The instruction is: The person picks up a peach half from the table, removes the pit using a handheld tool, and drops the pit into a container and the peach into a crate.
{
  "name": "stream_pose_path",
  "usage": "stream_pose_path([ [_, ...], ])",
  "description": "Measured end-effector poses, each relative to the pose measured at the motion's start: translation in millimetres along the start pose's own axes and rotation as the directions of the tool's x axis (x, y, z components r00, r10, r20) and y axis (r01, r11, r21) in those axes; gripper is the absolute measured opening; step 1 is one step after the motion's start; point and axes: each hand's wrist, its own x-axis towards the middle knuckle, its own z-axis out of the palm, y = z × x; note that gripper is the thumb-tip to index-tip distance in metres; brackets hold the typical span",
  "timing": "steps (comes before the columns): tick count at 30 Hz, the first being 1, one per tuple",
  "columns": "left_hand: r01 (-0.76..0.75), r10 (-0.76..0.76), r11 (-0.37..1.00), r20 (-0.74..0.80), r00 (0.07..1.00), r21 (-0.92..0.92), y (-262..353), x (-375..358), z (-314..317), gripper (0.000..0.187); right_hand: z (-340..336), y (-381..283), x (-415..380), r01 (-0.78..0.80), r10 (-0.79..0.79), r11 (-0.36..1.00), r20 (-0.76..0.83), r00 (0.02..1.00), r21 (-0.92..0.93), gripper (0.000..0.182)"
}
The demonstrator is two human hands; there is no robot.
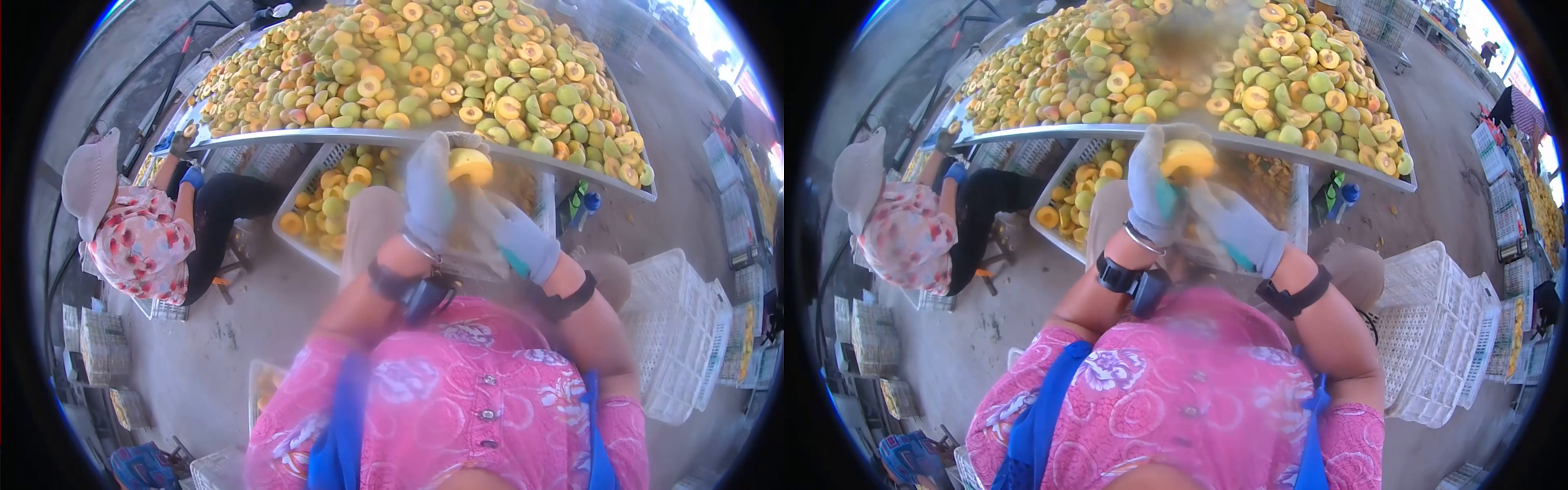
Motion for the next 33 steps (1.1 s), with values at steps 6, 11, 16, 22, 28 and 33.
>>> stream_pose_path([
  [6,0.029,-0.016,0.971,0.056,0.998,-0.236,35,-3,6,0.047,12,-51,-23,0.049,-0.046,0.993,0.025,0.999,-0.106,0.035],
  [11,-0.314,0.298,0.949,0.326,0.897,-0.002,87,-15,-2,0.058,8,-40,-14,0.457,-0.458,0.527,0.213,0.863,-0.716,0.036],
  [16,-0.437,0.428,0.897,0.387,0.817,-0.068,105,-33,-8,0.065,28,-110,-52,-0.022,0.061,0.989,0.262,0.963,-0.148,0.04],
  [22,-0.669,0.749,0.663,0.311,0.585,-0.336,124,-46,7,0.056,48,-139,-61,0.535,-0.288,0.799,0.608,0.74,-0.273,0.038],
  [28,-0.462,0.821,0.481,0.196,0.537,-0.745,141,-61,34,0.056,75,-148,-50,0.545,-0.182,0.787,0.734,0.654,-0.29,0.039],
  [33,-0.44,0.838,0.45,0.197,0.509,-0.777,148,-62,28,0.055,86,-152,-49,0.564,-0.159,0.772,0.769,0.619,-0.294,0.04],
])
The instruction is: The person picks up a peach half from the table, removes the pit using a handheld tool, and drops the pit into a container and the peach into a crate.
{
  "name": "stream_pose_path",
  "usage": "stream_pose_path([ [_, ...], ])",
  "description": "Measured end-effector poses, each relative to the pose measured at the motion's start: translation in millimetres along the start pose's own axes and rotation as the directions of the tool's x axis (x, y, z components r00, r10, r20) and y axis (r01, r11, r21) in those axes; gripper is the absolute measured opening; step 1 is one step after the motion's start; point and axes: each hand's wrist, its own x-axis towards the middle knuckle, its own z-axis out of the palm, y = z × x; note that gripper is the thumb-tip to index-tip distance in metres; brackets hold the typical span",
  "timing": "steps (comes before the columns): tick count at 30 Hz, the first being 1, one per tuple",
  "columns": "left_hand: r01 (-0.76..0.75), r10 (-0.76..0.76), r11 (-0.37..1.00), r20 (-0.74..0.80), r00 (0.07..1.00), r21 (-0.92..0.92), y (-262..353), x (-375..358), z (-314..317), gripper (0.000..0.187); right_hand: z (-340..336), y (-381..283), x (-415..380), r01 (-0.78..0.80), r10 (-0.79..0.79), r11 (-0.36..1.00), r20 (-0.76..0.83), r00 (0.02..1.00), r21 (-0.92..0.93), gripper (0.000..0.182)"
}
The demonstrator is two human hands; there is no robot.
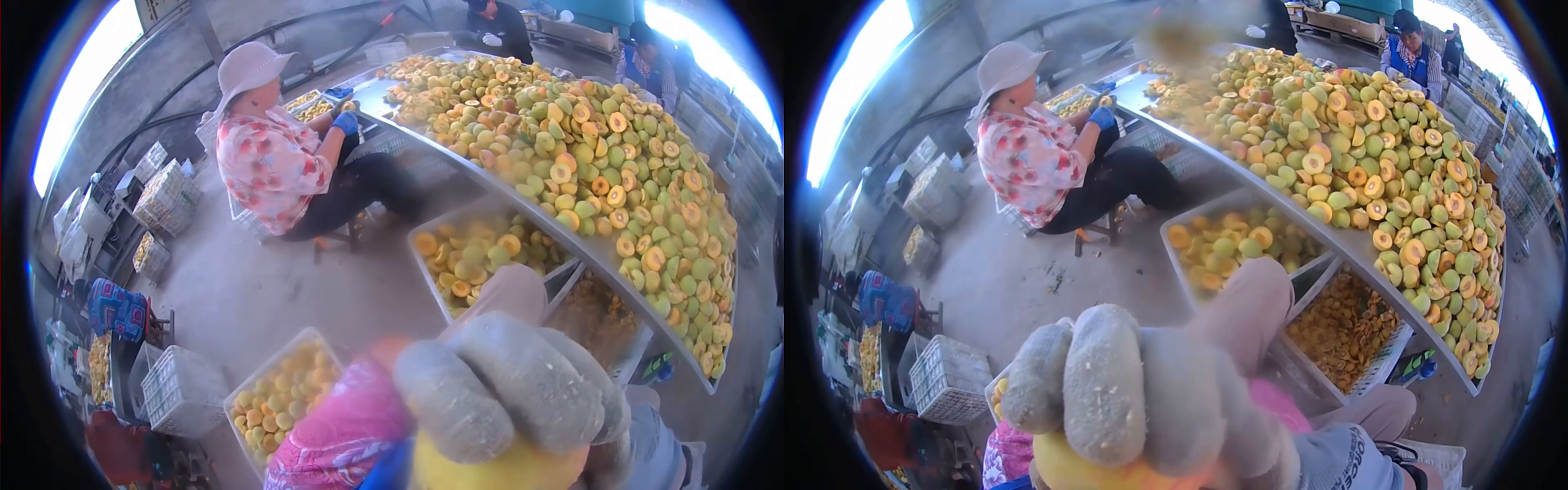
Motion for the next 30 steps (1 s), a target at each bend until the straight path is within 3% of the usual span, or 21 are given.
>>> stream_pose_path([
  [16,0.043,-0.04,0.999,0.118,0.992,-0.018,23,-1,1,0.054,5,-6,10,0.015,-0.01,0.998,0.061,0.998,-0.069,0.043],
  [19,-0.014,0.014,1.0,0.021,1.0,0.004,4,1,14,0.053,5,-6,7,0.027,-0.021,0.996,0.064,0.998,-0.087,0.044],
  [21,-0.368,0.358,0.925,-0.107,0.928,-0.094,-24,11,29,0.054,6,-3,10,0.029,-0.023,0.995,0.067,0.997,-0.094,0.044],
  [25,-0.188,0.185,0.98,-0.055,0.981,-0.06,-17,11,30,0.056,7,-3,14,0.039,-0.032,0.993,0.061,0.998,-0.11,0.045],
  [30,-0.136,0.134,0.99,-0.06,0.989,-0.033,-10,4,29,0.057,8,-1,15,0.052,-0.044,0.989,0.062,0.997,-0.138,0.046],
])
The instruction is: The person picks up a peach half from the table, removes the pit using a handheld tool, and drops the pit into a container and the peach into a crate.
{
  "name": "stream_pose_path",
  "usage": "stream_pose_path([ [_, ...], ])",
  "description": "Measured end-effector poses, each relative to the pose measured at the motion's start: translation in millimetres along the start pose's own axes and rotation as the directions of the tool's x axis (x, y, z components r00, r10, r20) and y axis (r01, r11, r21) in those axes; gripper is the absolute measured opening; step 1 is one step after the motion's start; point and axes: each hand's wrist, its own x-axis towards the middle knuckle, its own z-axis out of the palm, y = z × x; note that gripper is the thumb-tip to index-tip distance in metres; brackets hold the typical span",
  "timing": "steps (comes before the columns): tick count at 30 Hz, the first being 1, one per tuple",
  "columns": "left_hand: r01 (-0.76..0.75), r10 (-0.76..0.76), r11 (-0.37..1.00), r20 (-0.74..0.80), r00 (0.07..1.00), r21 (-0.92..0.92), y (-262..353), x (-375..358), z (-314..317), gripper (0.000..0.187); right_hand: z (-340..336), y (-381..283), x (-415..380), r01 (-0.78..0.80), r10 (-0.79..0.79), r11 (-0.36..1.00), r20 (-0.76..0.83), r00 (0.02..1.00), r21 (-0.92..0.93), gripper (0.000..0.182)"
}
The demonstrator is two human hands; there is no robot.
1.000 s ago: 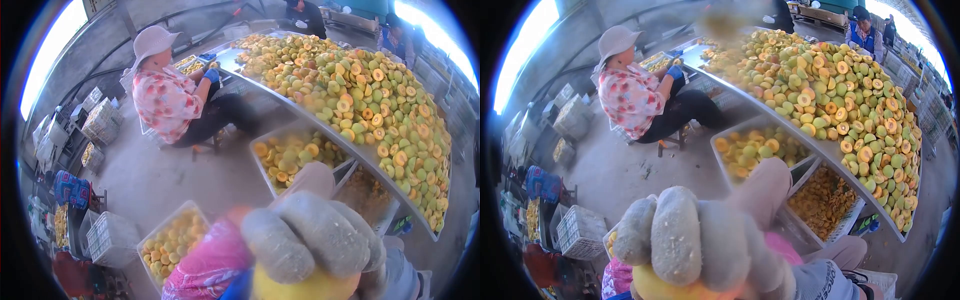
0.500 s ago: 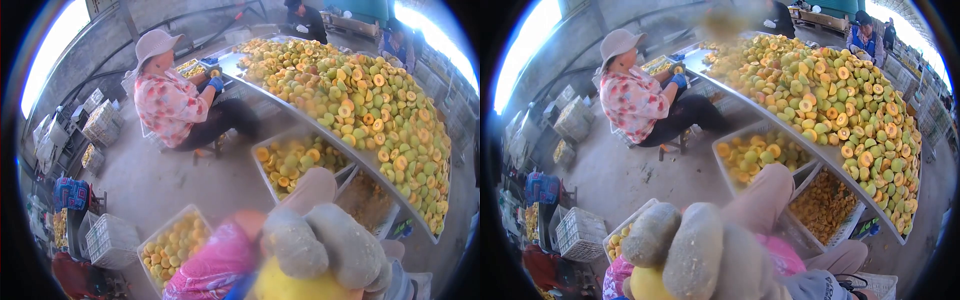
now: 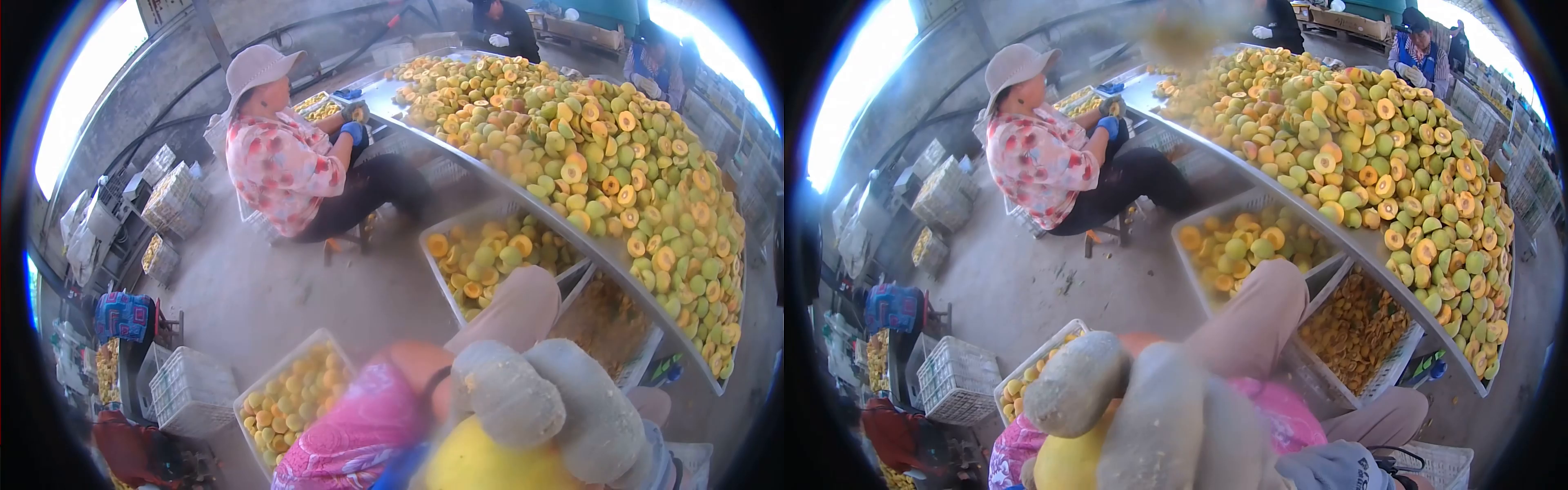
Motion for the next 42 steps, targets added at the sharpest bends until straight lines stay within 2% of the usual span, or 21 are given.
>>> stream_pose_path([
  [8,0.066,-0.05,0.99,-0.136,0.989,0.122,14,-4,-12,0.06,-1,-3,-8,0.011,-0.016,0.995,-0.055,0.998,-0.101,0.048],
  [9,0.114,-0.083,0.982,-0.197,0.977,0.15,19,-5,-18,0.061,-2,-5,-7,0.004,-0.016,0.99,-0.084,0.996,-0.143,0.048],
  [11,0.382,-0.354,0.923,-0.276,0.894,0.05,46,-7,-43,0.066,3,11,-22,-0.05,0.003,0.959,-0.167,0.986,-0.278,0.049],
  [12,0.558,-0.442,0.708,-0.344,0.828,0.433,76,-10,-65,0.065,8,23,-29,-0.075,-0.018,0.919,-0.231,0.973,-0.387,0.046],
  [13,0.554,-0.298,0.569,-0.476,0.828,0.608,74,-14,-76,0.062,15,42,-33,-0.099,-0.05,0.863,-0.28,0.959,-0.495,0.043],
  [14,0.612,-0.286,0.381,-0.541,0.791,0.693,89,-18,-106,0.059,23,57,-42,-0.156,0.001,0.859,-0.303,0.953,-0.487,0.043],
  [15,0.693,-0.204,0.318,-0.668,0.716,0.647,90,-17,-120,0.054,30,72,-49,-0.23,0.048,0.889,-0.419,0.907,-0.396,0.038],
  [16,0.768,-0.117,0.124,-0.76,0.64,0.628,109,-26,-147,0.045,33,82,-56,-0.277,0.084,0.912,-0.522,0.849,-0.303,0.032],
  [17,0.767,-0.068,0.02,-0.764,0.641,0.641,127,-38,-175,0.036,31,88,-61,-0.293,0.096,0.907,-0.529,0.843,-0.303,0.032],
  [19,0.8,-0.041,0.027,-0.799,0.6,0.6,165,-58,-229,0.039,23,97,-69,-0.38,0.249,0.906,-0.489,0.836,-0.188,0.025],
  [21,0.704,-0.066,-0.428,-0.796,0.601,0.567,183,-69,-263,0.048,21,107,-79,-0.455,0.346,0.881,-0.48,0.806,-0.129,0.02],
  [25,0.662,-0.133,-0.464,-0.785,0.605,0.589,154,-70,-294,0.053,17,134,-99,-0.527,0.519,0.836,-0.534,0.668,0.153,0.015],
  [27,0.472,-0.315,-0.586,-0.723,0.615,0.658,113,-64,-301,0.049,18,154,-107,-0.353,0.547,0.834,-0.548,0.633,0.424,0.011],
  [28,0.483,-0.335,-0.59,-0.74,0.583,0.647,94,-62,-303,0.051,16,154,-105,-0.359,0.551,0.832,-0.554,0.624,0.423,0.011],
  [30,0.379,-0.388,-0.695,-0.763,0.517,0.611,50,-49,-300,0.054,8,153,-95,-0.261,0.678,0.699,-0.5,0.539,0.666,0.01],
  [31,0.258,-0.418,-0.785,-0.789,0.45,0.563,32,-44,-303,0.058,7,164,-94,-0.261,0.679,0.7,-0.506,0.532,0.665,0.01],
  [33,0.214,-0.462,-0.773,-0.761,0.457,0.598,12,-55,-337,0.06,8,194,-93,-0.192,0.601,0.758,-0.553,0.577,0.623,0.012],
  [34,0.169,-0.499,-0.761,-0.732,0.463,0.626,3,-61,-354,0.063,-3,184,-89,-0.125,0.671,0.638,-0.469,0.574,0.76,0.013],
  [39,-0.03,-0.515,-0.842,-0.787,0.341,0.538,-47,-63,-389,0.059,6,238,-85,-0.094,0.701,0.618,-0.492,0.516,0.781,0.017],
  [41,-0.234,-0.508,-0.858,-0.824,0.251,0.457,-62,-62,-397,0.061,10,256,-87,-0.068,0.834,0.443,-0.384,0.396,0.894,0.017],
  [42,-0.239,-0.509,-0.856,-0.824,0.247,0.457,-66,-65,-403,0.061,15,270,-95,-0.063,0.835,0.432,-0.373,0.403,0.899,0.02],
])
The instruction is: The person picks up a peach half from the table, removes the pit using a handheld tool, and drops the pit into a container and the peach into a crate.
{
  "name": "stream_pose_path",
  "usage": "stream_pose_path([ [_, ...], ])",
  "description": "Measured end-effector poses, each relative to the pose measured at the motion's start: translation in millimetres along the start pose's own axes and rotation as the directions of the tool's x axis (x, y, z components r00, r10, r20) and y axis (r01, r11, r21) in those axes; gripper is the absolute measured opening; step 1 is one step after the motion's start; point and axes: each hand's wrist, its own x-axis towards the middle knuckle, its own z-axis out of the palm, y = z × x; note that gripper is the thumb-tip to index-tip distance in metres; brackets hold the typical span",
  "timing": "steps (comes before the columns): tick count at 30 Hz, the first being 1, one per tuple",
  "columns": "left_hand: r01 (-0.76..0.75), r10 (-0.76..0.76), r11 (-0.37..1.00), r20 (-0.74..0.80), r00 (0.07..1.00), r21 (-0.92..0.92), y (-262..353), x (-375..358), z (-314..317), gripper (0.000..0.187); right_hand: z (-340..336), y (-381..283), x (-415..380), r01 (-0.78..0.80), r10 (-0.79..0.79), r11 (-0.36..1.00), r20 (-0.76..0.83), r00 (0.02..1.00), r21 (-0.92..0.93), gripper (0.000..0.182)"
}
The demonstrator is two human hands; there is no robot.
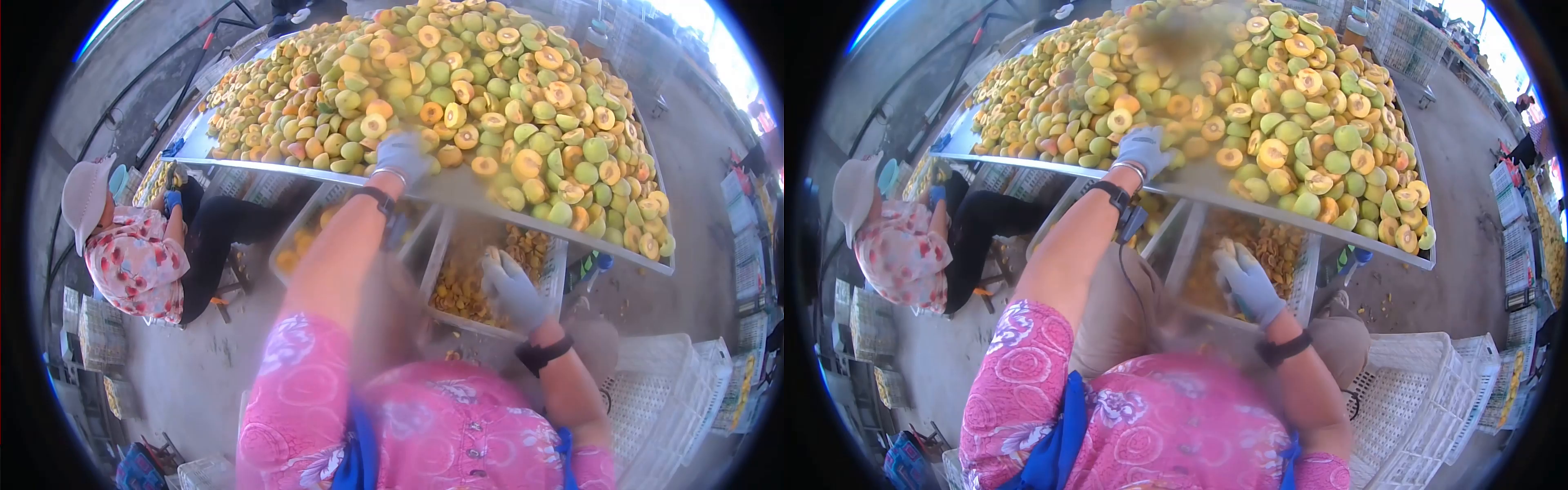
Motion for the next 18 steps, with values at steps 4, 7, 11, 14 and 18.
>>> stream_pose_path([
  [4,0.006,-0.012,0.995,0.067,0.998,0.099,7,12,-3,0.058,-18,31,16,0.02,-0.021,0.996,0.02,1.0,0.083,0.021],
  [7,0.063,-0.062,0.998,0.072,0.995,-0.008,16,12,-7,0.053,-12,4,7,0.143,-0.139,0.971,0.036,0.99,-0.191,0.024],
  [11,0.055,-0.095,0.724,-0.021,0.995,-0.687,-4,17,30,0.046,-12,1,5,0.099,-0.098,0.993,0.024,0.995,-0.058,0.029],
  [14,0.151,-0.057,0.066,0.148,0.987,-0.986,24,-14,25,0.038,-10,-4,2,0.061,-0.061,0.998,-0.01,0.998,-0.011,0.031],
  [18,0.255,0.086,-0.303,0.24,0.967,-0.918,65,-68,1,0.044,-11,-9,-1,-0.027,0.029,0.999,-0.075,0.997,0.021,0.033],
])
